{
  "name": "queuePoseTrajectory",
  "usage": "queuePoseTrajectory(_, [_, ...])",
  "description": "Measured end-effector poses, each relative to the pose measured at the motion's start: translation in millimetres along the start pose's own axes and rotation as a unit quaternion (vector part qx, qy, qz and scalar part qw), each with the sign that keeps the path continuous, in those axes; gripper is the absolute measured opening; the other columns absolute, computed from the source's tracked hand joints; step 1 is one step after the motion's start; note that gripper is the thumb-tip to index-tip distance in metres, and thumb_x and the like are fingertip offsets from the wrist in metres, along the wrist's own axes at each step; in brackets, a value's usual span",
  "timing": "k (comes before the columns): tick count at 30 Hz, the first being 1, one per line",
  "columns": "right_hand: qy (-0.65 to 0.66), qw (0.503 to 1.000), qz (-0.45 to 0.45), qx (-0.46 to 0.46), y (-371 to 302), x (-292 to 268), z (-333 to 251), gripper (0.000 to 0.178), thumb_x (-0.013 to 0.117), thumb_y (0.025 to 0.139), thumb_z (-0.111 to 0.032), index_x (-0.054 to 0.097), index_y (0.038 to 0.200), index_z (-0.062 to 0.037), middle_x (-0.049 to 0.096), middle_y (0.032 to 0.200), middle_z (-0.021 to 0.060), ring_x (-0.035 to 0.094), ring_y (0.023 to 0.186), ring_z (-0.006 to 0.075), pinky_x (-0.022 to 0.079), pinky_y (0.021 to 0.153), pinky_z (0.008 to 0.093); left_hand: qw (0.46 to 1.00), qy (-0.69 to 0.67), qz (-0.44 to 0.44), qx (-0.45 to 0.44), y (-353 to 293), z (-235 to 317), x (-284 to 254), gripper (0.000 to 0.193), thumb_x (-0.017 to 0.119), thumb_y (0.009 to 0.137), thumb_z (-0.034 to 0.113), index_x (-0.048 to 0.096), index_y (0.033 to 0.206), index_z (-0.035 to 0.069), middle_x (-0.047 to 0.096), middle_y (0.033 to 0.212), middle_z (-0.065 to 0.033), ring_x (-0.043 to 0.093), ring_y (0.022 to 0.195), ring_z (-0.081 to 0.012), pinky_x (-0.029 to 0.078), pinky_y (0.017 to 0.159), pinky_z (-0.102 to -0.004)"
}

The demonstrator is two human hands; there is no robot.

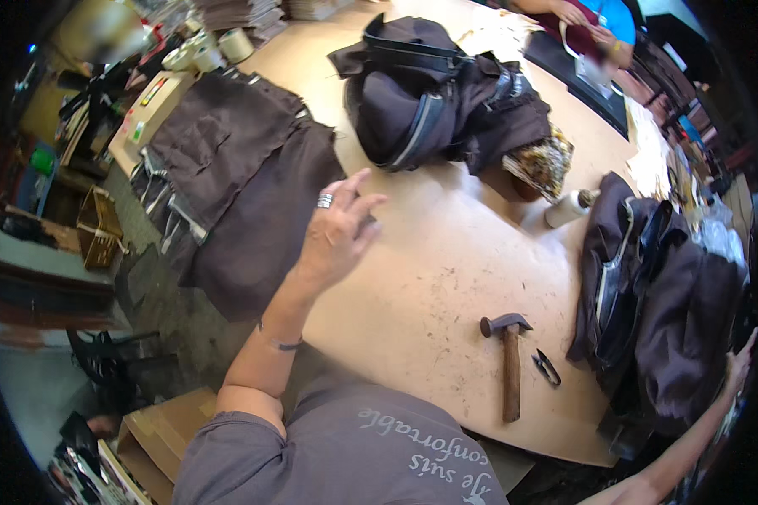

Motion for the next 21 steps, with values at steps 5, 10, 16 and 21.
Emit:
queuePoseTrajectory(5, [-0.308, 0.902, -0.288, 0.091, -78.9, 159.7, 9.9, 0.056, 0.061, 0.079, -0.020, 0.042, 0.129, -0.0024, 0.047, 0.127, 0.0204, 0.048, 0.116, 0.0296, 0.035, 0.099, 0.0340, 0.971, 0.132, 0.100, -0.175, -40.6, -134.4, -24.9, 0.032, 0.065, 0.073, 0.014, 0.060, 0.105, 0.007, 0.044, 0.127, -0.0150, 0.043, 0.115, -0.0329, 0.037, 0.096, -0.0403])
queuePoseTrajectory(10, [-0.367, 0.929, -0.028, 0.030, -113.8, 139.2, -78.5, 0.038, 0.049, 0.088, -0.014, 0.047, 0.125, -0.0080, 0.053, 0.123, 0.0129, 0.048, 0.115, 0.0314, 0.034, 0.099, 0.0401, 0.862, 0.126, 0.252, -0.422, -86.4, -284.0, -88.9, 0.049, 0.061, 0.079, 0.031, 0.053, 0.115, -0.001, 0.045, 0.126, -0.0226, 0.043, 0.117, -0.0350, 0.033, 0.099, -0.0392])
queuePoseTrajectory(16, [-0.379, 0.895, 0.100, -0.214, -177.0, 174.2, -283.9, 0.026, 0.048, 0.090, -0.013, 0.056, 0.114, -0.0080, 0.056, 0.119, 0.0062, 0.050, 0.114, 0.0235, 0.023, 0.106, 0.0451, 0.750, 0.118, 0.261, -0.596, -113.8, -377.6, -121.5, 0.059, 0.074, 0.063, 0.027, 0.055, 0.110, -0.005, 0.059, 0.108, -0.0225, 0.056, 0.103, -0.0335, 0.043, 0.089, -0.0387])
queuePoseTrajectory(21, [-0.126, 0.895, 0.031, -0.427, -251.8, 248.2, -415.8, 0.021, 0.049, 0.083, -0.002, 0.059, 0.102, -0.0026, 0.060, 0.106, 0.0117, 0.056, 0.103, 0.0241, 0.016, 0.108, 0.0479, 0.828, -0.192, 0.355, -0.388, -67.6, -333.7, -123.5, 0.043, 0.060, 0.069, -0.001, 0.053, 0.112, -0.004, 0.062, 0.096, -0.0081, 0.060, 0.079, -0.0178, 0.048, 0.073, -0.0286])
Point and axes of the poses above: each hand's wrist, its own y-axis towards the middle knuckle, its own x-axis out of the palm, z = x × y, the point moved 1 cm from there along y, towards the middle knuckle
